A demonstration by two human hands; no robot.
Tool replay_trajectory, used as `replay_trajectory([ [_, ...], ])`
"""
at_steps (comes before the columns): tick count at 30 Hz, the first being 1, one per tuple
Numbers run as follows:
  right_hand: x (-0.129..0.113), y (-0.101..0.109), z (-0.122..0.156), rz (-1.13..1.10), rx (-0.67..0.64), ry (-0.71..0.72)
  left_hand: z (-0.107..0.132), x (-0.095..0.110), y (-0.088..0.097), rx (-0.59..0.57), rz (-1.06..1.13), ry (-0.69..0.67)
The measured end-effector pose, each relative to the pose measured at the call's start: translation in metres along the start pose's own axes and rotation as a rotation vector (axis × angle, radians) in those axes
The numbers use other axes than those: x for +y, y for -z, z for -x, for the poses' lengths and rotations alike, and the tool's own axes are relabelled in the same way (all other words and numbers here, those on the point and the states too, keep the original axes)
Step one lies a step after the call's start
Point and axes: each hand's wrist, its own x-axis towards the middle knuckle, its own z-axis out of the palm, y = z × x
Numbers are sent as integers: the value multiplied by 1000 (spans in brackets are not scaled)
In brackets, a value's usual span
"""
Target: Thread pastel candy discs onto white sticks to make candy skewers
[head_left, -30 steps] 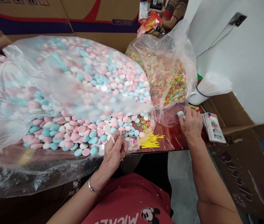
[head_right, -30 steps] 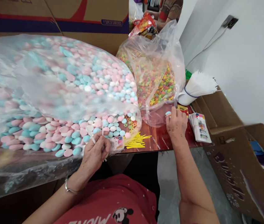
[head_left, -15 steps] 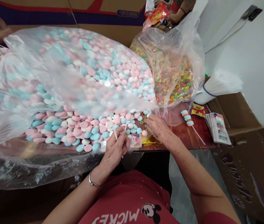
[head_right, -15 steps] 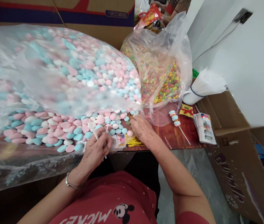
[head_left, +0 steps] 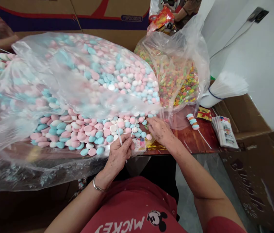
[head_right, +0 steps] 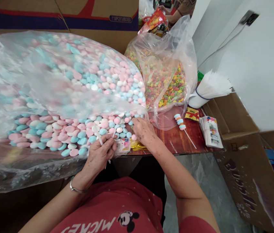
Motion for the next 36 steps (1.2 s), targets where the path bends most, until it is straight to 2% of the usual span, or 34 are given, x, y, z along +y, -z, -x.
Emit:
replay_trajectory([
  [3, -6, -3, 9, 10, -43, 164, 0, 1, -1, 3, -6, 1],
  [5, -10, -7, 12, 51, -69, 206, 0, 0, -1, 5, -10, 9],
  [11, -16, -12, 9, 124, -27, 150, 1, -1, 0, 18, 5, 2],
  [15, -9, -5, 4, 5, 132, -27, 1, -1, 0, 17, 5, -1],
  [17, -5, -2, 2, -73, 198, -64, 1, -1, -1, 15, 6, -1],
  [24, 1, -5, -5, -217, 229, 108, 1, -5, 2, -4, 4, -7],
  [28, 2, -14, -6, -101, 172, 220, 0, -8, 5, -25, -3, -7],
  [32, 3, -20, -9, 47, 74, 214, -1, -9, 6, -19, -8, -14],
  [36, 5, -15, -9, 68, 5, 261, -1, -10, 6, -24, -13, -14],
])
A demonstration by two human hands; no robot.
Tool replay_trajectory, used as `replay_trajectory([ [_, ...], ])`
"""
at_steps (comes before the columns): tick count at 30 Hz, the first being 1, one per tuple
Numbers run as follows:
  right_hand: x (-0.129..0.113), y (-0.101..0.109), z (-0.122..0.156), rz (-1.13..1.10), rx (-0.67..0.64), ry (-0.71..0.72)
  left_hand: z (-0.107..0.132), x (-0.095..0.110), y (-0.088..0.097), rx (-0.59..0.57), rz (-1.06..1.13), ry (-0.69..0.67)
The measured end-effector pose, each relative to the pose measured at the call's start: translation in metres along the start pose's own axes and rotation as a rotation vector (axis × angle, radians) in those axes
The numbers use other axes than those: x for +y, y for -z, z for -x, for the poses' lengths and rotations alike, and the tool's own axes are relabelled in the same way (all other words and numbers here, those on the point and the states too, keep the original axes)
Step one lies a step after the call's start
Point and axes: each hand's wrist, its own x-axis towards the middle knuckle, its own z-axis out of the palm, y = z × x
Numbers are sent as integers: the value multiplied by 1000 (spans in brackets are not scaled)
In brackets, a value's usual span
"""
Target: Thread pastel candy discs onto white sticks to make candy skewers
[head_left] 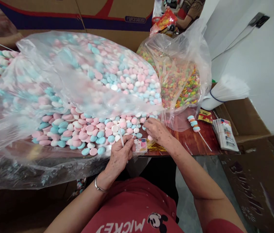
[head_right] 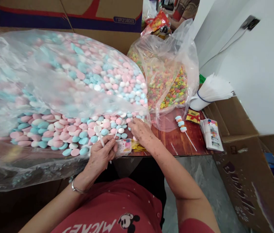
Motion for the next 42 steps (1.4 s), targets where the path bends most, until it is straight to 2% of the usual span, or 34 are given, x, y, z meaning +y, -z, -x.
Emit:
replay_trajectory([
  [4, 1, 6, 0, -47, -49, 59, 0, 1, 0, 6, -10, -4],
  [8, -8, 11, -2, -45, -68, -98, 1, 3, -1, 16, -3, 13],
  [13, -31, 14, 1, -1, -164, -246, 3, 4, 0, 33, -12, 33],
  [16, -39, 9, 5, 31, -110, -279, 3, 3, 1, 9, -56, 33],
  [18, -37, 3, 8, -45, -24, -285, 3, 3, 1, -11, -99, 37],
  [20, -29, -3, 11, -276, 125, -338, 3, 2, 1, -25, -155, 33],
  [23, -16, -10, 15, -909, 358, -455, 2, 1, 1, -46, -283, -17],
  [25, -12, -11, 18, -1298, 425, -507, 1, 0, 1, -58, -371, -60],
  [28, -14, -10, 20, -1565, 493, -538, -1, -3, 3, -61, -424, -93],
  [34, -20, -14, 23, -1554, 508, -517, -2, -8, 5, -40, -404, -76],
  [39, -17, -25, 27, -1383, 498, -454, -2, -6, 3, -18, -430, -89],
  [42, -16, -24, 31, -1183, 532, -368, -2, -5, 2, -15, -443, -106],
])
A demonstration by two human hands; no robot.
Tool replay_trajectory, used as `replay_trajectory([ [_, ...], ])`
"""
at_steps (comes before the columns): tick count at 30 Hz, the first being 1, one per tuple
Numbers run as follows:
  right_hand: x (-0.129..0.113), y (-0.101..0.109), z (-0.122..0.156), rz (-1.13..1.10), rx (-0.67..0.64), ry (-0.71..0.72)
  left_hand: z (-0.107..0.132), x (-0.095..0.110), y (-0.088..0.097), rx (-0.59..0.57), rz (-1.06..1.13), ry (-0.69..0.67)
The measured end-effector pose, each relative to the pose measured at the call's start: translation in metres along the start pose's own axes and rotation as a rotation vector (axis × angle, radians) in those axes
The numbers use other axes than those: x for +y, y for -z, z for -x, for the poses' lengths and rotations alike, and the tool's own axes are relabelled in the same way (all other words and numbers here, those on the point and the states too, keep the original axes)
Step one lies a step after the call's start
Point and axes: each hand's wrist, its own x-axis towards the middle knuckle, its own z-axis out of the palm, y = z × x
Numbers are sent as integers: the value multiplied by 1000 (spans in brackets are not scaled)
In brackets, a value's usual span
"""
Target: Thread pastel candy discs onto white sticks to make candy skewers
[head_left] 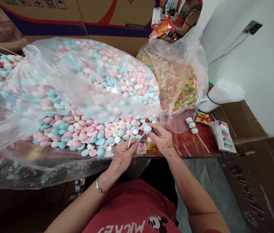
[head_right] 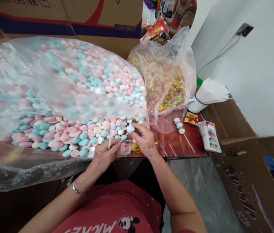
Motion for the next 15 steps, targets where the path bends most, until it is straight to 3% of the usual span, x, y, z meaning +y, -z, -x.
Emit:
replay_trajectory([
  [5, -9, 4, 3, 285, -26, 230, 1, 0, 0, -3, -18, -29],
  [15, -5, 0, 6, 452, -58, 408, 3, -1, 0, -13, 19, -49],
])
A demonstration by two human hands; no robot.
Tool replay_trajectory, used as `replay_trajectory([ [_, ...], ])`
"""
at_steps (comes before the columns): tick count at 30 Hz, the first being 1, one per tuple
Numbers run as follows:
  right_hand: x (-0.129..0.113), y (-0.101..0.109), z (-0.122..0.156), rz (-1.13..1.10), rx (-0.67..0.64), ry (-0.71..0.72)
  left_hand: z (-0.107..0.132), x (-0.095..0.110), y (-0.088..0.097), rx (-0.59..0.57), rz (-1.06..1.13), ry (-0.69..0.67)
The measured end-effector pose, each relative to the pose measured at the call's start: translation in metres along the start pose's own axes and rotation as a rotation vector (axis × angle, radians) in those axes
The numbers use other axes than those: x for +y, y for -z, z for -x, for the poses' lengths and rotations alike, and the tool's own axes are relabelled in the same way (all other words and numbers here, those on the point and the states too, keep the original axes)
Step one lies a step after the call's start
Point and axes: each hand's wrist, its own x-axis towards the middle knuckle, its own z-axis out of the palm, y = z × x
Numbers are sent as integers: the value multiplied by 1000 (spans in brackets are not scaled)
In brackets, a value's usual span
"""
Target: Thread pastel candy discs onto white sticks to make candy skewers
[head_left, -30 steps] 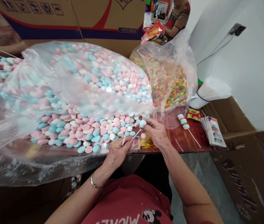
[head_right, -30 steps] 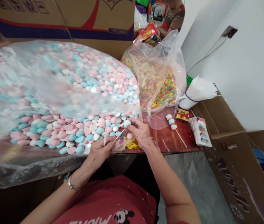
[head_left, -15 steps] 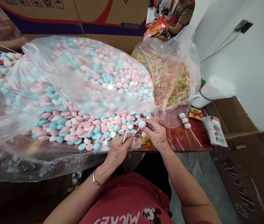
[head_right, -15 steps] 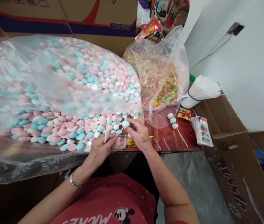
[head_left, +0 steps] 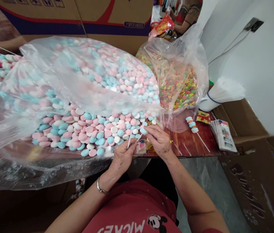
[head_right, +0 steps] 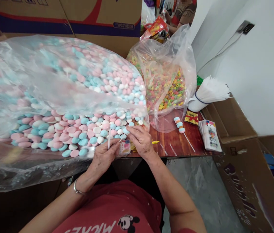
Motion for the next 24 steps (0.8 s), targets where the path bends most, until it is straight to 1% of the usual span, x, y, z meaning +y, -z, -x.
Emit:
replay_trajectory([
  [4, 3, 3, 0, -5, -28, 136, -2, -3, 1, -29, -29, -22],
  [6, 3, 3, 1, -19, -30, 182, -2, -4, 1, -28, -39, -30],
  [8, 2, -1, 5, -27, -18, 169, -2, -4, 0, -19, -37, -29],
  [12, -6, -16, 18, -34, 24, 75, -2, -2, 0, -2, -19, -28],
  [14, -11, -24, 24, -45, 6, 72, -2, -1, 0, 10, -8, -26],
  [16, -16, -28, 26, -51, -48, 80, -2, -1, 0, 38, 7, -14],
  [18, -19, -23, 22, -55, -121, 74, -2, 0, -1, 64, 37, 15],
  [19, -19, -17, 18, -52, -142, 49, -2, 1, -1, 73, 64, 36],
  [21, -15, -3, 4, 2, -135, -47, -2, 3, -3, 77, 131, 86],
  [22, -12, 5, -4, 73, -110, -111, -2, 4, -4, 76, 162, 107],
  [23, -8, 12, -13, 183, -107, -146, -2, 5, -4, 76, 187, 121],
  [24, -4, 17, -21, 314, -162, -156, -2, 6, -5, 77, 202, 129],
])
